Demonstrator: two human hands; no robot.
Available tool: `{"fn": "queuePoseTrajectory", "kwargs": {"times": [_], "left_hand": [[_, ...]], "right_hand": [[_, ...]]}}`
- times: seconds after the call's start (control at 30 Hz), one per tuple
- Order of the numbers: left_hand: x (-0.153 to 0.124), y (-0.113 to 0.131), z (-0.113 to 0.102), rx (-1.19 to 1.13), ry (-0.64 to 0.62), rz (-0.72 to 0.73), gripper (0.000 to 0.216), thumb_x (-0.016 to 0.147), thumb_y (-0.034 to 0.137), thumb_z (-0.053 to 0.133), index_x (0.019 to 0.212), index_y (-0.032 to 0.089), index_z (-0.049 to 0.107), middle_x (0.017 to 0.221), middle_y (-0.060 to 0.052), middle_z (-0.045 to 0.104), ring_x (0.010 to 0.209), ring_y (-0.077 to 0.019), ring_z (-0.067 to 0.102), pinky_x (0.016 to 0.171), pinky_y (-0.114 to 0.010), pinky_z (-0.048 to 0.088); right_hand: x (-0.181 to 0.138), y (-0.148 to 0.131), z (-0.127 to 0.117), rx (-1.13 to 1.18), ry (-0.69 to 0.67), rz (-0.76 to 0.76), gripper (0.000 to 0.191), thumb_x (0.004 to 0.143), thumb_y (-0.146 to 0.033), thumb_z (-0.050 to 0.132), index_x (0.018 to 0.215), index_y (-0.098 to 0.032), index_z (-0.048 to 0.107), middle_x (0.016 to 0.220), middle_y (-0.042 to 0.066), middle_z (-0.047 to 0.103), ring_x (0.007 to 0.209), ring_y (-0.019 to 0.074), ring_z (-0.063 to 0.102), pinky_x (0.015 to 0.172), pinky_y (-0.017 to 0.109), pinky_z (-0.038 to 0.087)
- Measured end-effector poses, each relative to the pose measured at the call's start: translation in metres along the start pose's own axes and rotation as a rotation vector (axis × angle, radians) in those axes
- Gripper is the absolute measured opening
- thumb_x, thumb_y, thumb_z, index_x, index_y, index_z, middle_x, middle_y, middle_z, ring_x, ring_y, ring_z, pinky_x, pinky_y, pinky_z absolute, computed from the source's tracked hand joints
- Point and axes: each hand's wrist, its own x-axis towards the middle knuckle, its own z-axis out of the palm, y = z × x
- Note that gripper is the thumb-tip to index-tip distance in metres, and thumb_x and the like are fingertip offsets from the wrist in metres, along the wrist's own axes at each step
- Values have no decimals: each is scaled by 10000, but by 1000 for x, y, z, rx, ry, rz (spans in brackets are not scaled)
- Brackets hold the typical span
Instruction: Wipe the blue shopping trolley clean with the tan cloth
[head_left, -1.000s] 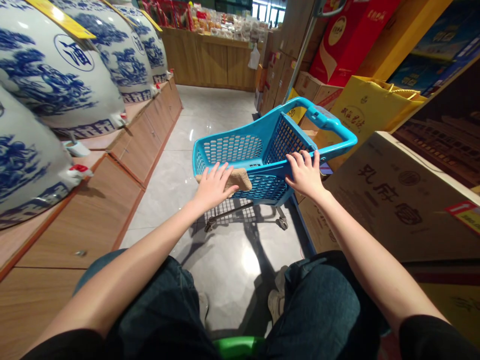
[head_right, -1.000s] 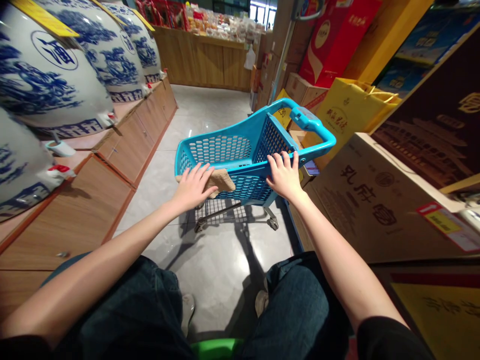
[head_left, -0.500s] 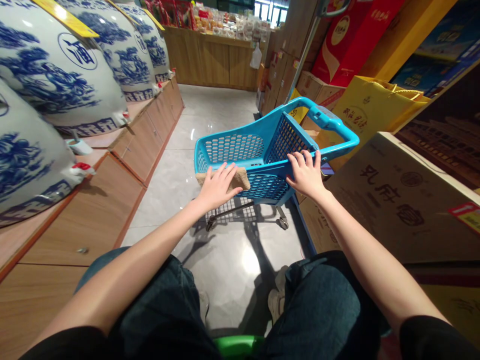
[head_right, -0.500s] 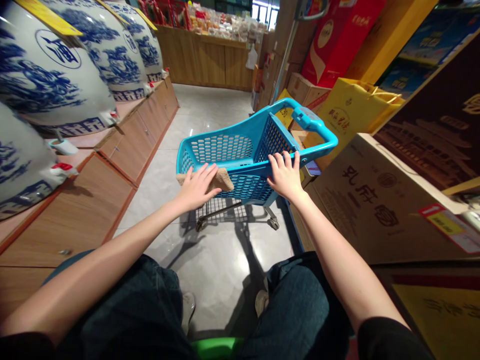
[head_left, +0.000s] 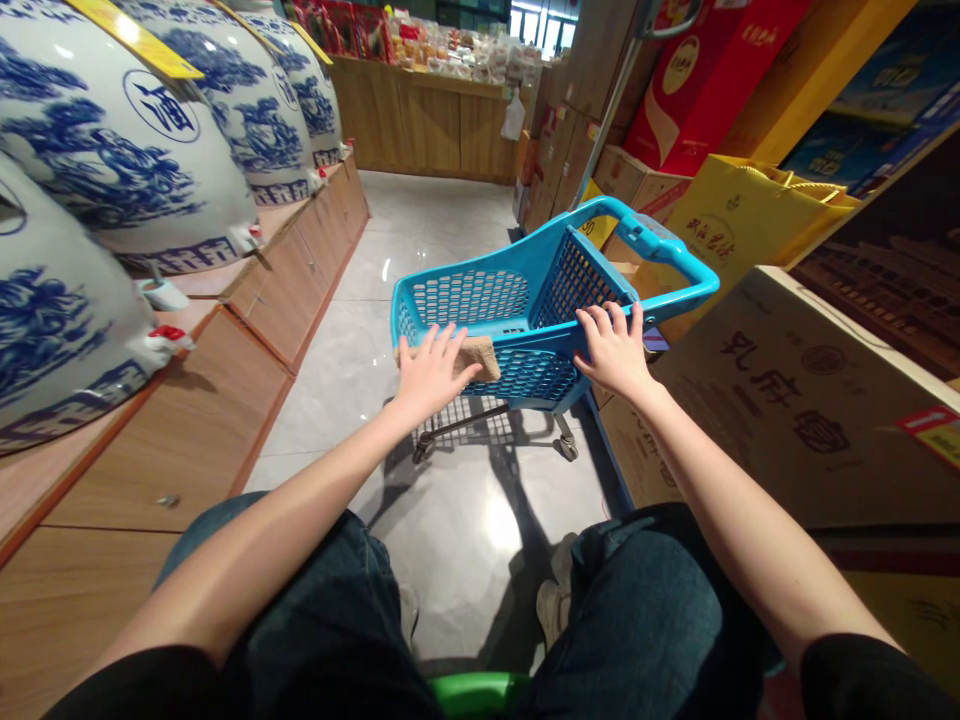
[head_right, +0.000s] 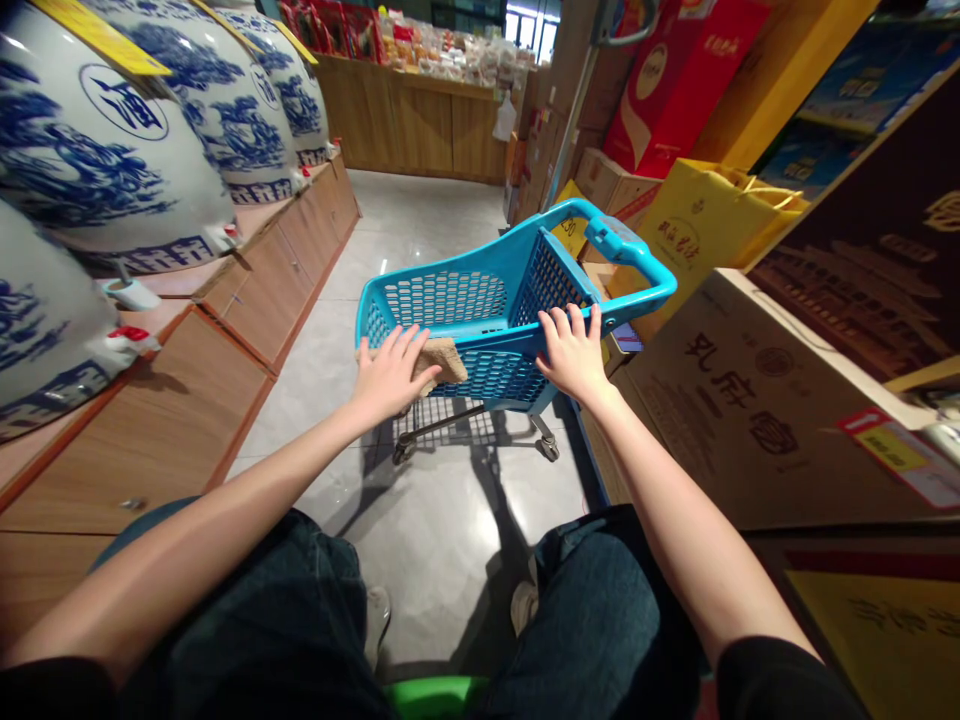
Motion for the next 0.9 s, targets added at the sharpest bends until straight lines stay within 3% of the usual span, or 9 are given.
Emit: {"fn": "queuePoseTrajectory", "kwargs": {"times": [0.1,0.2,0.33,0.57,0.77,0.9], "left_hand": [[2,-3,1,-4,38,-127,740,1019,648,343,1621,217,357,1667,-166,378,1547,-423,308,1194,-749,226],[1,1,3,-5,18,-45,758,1006,665,372,1614,212,375,1673,-154,372,1555,-440,281,1212,-720,223],[0,1,4,-20,-19,122,691,1029,601,376,1616,238,369,1686,-96,364,1575,-380,268,1263,-646,196],[3,-9,5,17,76,-81,692,1019,633,371,1562,216,468,1644,-162,422,1538,-434,326,1226,-691,225],[-3,10,9,6,42,148,718,1022,624,389,1599,197,399,1666,-143,392,1571,-370,284,1271,-603,202],[-2,3,10,33,47,87,714,1019,613,417,1619,229,368,1705,-141,306,1575,-381,273,1264,-634,178]], "right_hand": [[0,0,0,0,-8,-12,695,899,-346,540,1532,-74,444,1501,226,533,1419,445,365,1216,726,103],[1,-2,0,-17,-16,2,704,893,-354,555,1528,-70,445,1499,230,529,1416,450,363,1214,731,97],[1,-2,0,-19,-8,15,657,906,-353,538,1492,-60,480,1475,231,548,1408,444,377,1212,726,109],[1,-1,-2,-15,-23,-9,667,915,-349,524,1516,-68,457,1498,222,534,1417,434,375,1215,719,123],[0,-1,-1,-1,13,-6,700,890,-346,556,1527,-75,451,1465,227,565,1398,445,391,1202,736,126],[-1,0,-2,2,7,-16,663,909,-338,528,1515,-74,472,1482,220,559,1408,434,393,1210,714,130]]}}
